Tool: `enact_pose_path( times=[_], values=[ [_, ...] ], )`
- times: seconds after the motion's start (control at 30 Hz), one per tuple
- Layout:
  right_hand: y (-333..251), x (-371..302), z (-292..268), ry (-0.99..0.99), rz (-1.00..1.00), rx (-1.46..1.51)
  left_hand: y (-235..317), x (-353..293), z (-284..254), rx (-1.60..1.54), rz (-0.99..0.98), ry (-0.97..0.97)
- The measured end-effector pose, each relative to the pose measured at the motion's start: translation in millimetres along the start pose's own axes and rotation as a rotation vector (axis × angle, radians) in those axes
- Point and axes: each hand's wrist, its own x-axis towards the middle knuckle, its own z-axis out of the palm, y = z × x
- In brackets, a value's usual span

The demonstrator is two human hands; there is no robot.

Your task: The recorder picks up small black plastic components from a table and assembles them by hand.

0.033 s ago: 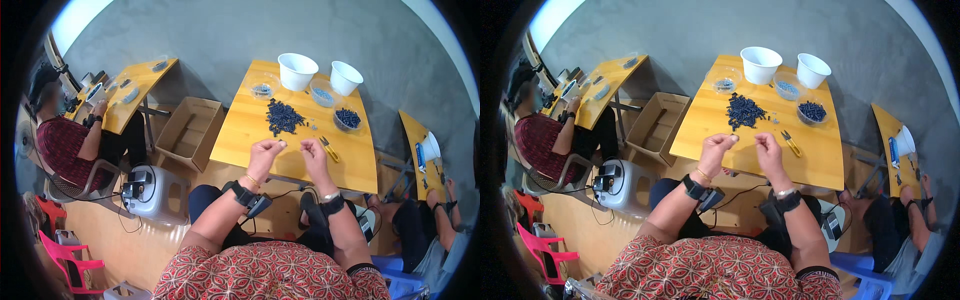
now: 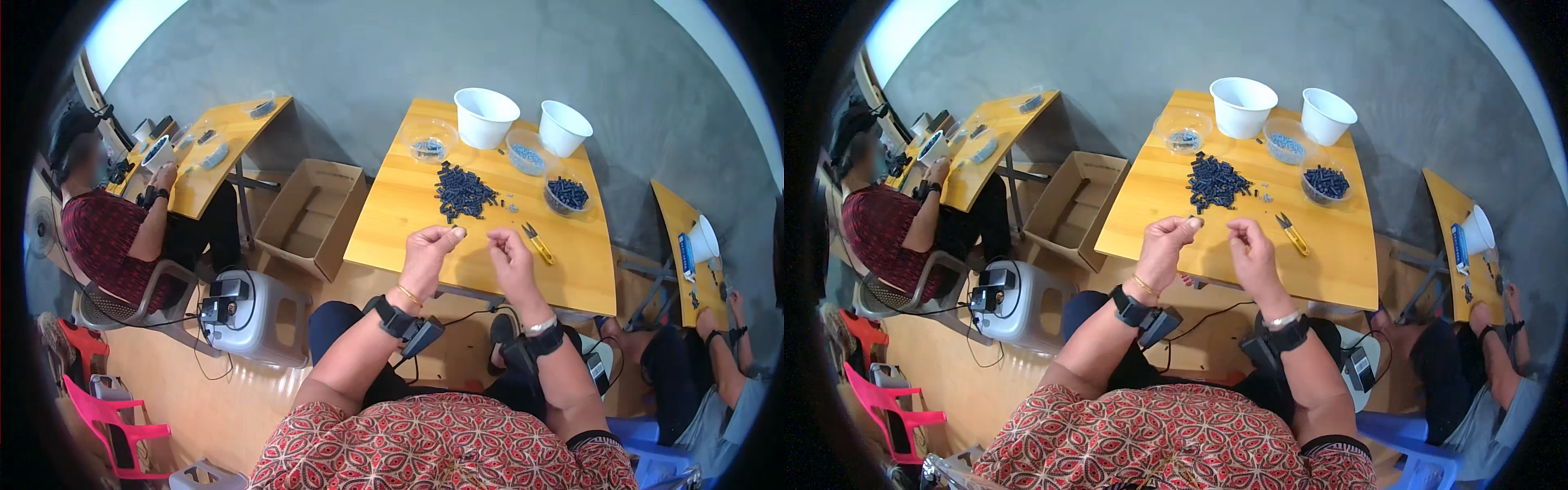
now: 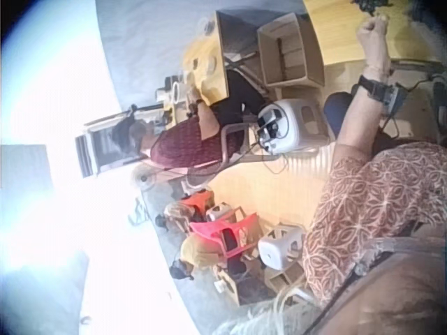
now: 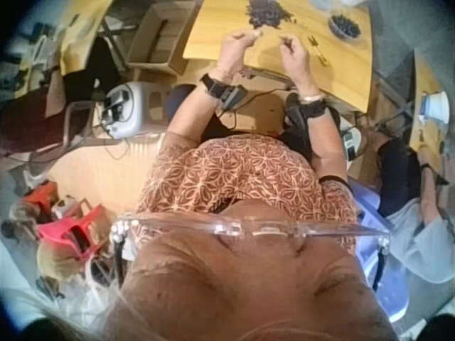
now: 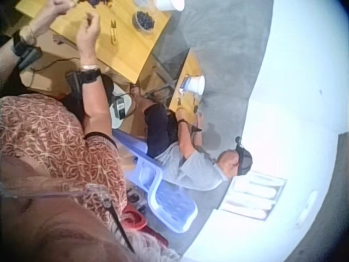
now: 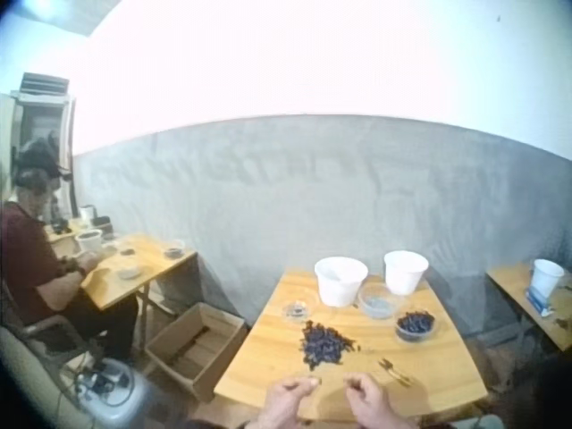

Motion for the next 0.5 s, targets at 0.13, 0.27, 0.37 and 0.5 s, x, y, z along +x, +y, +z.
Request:
enact_pose_path(
  times=[0.13,0.27,0.37,0.5],
  values=[
    [-54,-12,5,-0.036,-0.295,-0.247,17,-19,8,-0.245,0.012,-0.058],
    [-76,-13,10,-0.064,-0.416,-0.303,24,-37,17,-0.33,-0.034,-0.103],
    [-76,-13,5,-0.011,-0.507,-0.38,30,-46,25,-0.334,-0.049,-0.147],
    [-86,-16,2,0.003,-0.516,-0.36,34,-54,19,-0.232,-0.103,-0.186]
  ],
)
